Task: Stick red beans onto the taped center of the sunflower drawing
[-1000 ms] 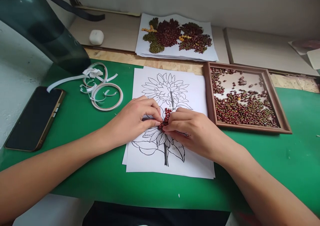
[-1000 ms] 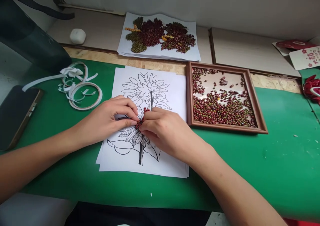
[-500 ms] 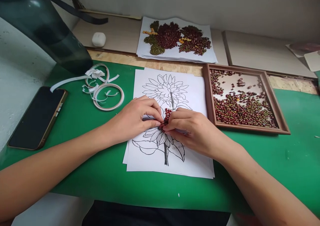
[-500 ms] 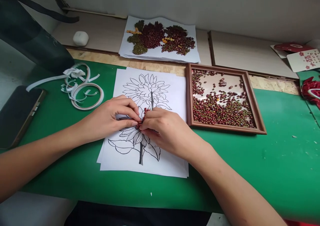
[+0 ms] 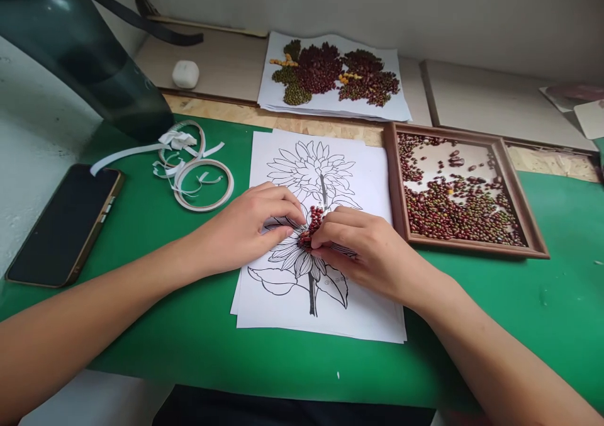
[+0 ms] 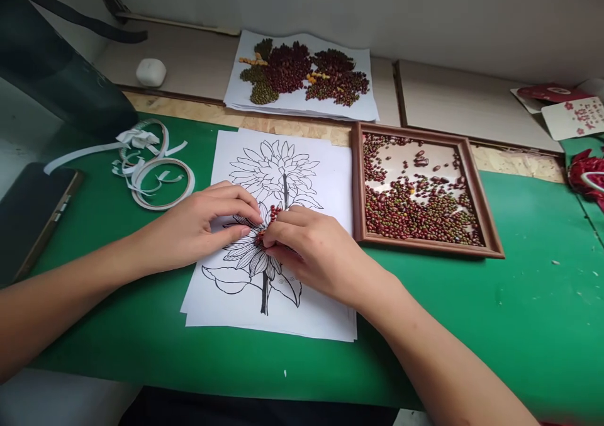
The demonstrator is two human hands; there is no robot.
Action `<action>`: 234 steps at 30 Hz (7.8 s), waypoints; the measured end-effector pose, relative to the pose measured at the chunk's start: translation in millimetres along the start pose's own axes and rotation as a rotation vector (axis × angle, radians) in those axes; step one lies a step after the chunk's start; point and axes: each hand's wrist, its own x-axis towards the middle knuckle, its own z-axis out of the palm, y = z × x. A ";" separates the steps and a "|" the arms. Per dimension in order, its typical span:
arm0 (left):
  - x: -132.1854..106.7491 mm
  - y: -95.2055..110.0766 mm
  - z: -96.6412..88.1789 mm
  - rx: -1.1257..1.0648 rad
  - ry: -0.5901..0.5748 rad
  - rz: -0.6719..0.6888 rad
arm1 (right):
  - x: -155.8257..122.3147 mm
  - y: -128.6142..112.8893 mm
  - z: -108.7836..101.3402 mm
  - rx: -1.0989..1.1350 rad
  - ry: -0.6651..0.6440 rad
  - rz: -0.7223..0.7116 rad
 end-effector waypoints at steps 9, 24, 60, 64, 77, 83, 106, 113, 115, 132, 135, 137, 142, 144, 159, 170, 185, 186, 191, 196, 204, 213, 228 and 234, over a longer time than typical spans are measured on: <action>-3.3 -3.7 4.2 0.102 0.073 0.183 | -0.3 2.3 2.1 -0.001 0.190 -0.025; -13.6 8.9 13.8 0.498 -0.094 0.526 | -1.2 1.7 -14.3 -0.160 0.470 0.209; -12.0 8.0 0.8 0.597 0.060 0.600 | -5.8 9.0 -22.0 -0.140 0.218 0.092; -9.1 6.7 4.3 0.633 0.062 0.641 | -4.6 6.9 -17.1 -0.037 0.104 0.073; -4.5 4.3 3.0 0.561 0.066 0.590 | 0.1 8.5 -5.3 0.088 0.137 0.169; -3.0 3.3 3.6 0.589 0.097 0.598 | -1.2 7.4 -5.0 0.045 0.281 0.109; -1.4 0.1 9.7 0.379 0.106 0.576 | 2.4 14.8 3.9 0.055 0.241 0.099; -1.4 -2.4 11.7 0.437 0.113 0.602 | 2.3 16.3 1.0 0.092 0.235 0.110; -1.7 -3.5 12.1 0.467 0.113 0.626 | 1.0 17.3 -0.1 0.129 0.238 0.117; -3.3 -2.3 9.6 0.539 0.033 0.595 | -2.3 8.8 -3.1 0.059 0.328 0.186; -2.3 -2.2 10.1 0.542 0.048 0.593 | -0.8 7.6 -1.5 0.092 0.253 0.269; -1.6 -2.0 10.8 0.531 0.065 0.595 | 1.1 6.7 -0.5 0.124 0.233 0.309; -1.8 -2.2 12.5 0.497 0.077 0.567 | 6.7 4.5 0.4 0.150 0.207 0.379; -2.3 -2.2 12.5 0.497 0.062 0.560 | 8.6 3.3 -0.1 0.158 0.195 0.405; 1.9 2.3 12.0 0.537 0.097 0.602 | 4.6 10.9 -0.8 0.313 0.219 0.426; -9.2 3.2 16.6 0.620 -0.172 0.562 | 5.2 7.0 -7.2 0.435 0.273 0.474; -9.1 3.7 14.9 0.631 -0.233 0.521 | 5.4 2.8 -6.7 0.461 0.345 0.463; -9.8 3.7 15.7 0.650 -0.224 0.530 | 5.5 2.2 -7.4 0.473 0.352 0.459; -14.5 3.7 21.8 0.692 -0.209 0.469 | 5.9 0.9 -9.0 0.488 0.381 0.455; -17.3 5.1 23.1 0.671 -0.224 0.430 | 4.9 3.0 -7.8 0.496 0.397 0.466; -10.0 6.1 16.8 0.614 -0.210 0.518 | 3.4 -0.8 -9.8 0.438 0.474 0.441; -13.3 11.8 -15.6 0.519 0.349 0.540 | 1.1 1.9 -3.7 0.276 0.459 0.475; -2.6 -1.4 -8.9 0.566 0.051 0.634 | -0.2 5.3 -5.8 0.108 0.163 0.350; -3.0 -1.2 -6.9 0.574 0.021 0.598 | 1.5 8.1 -3.5 0.074 0.157 0.345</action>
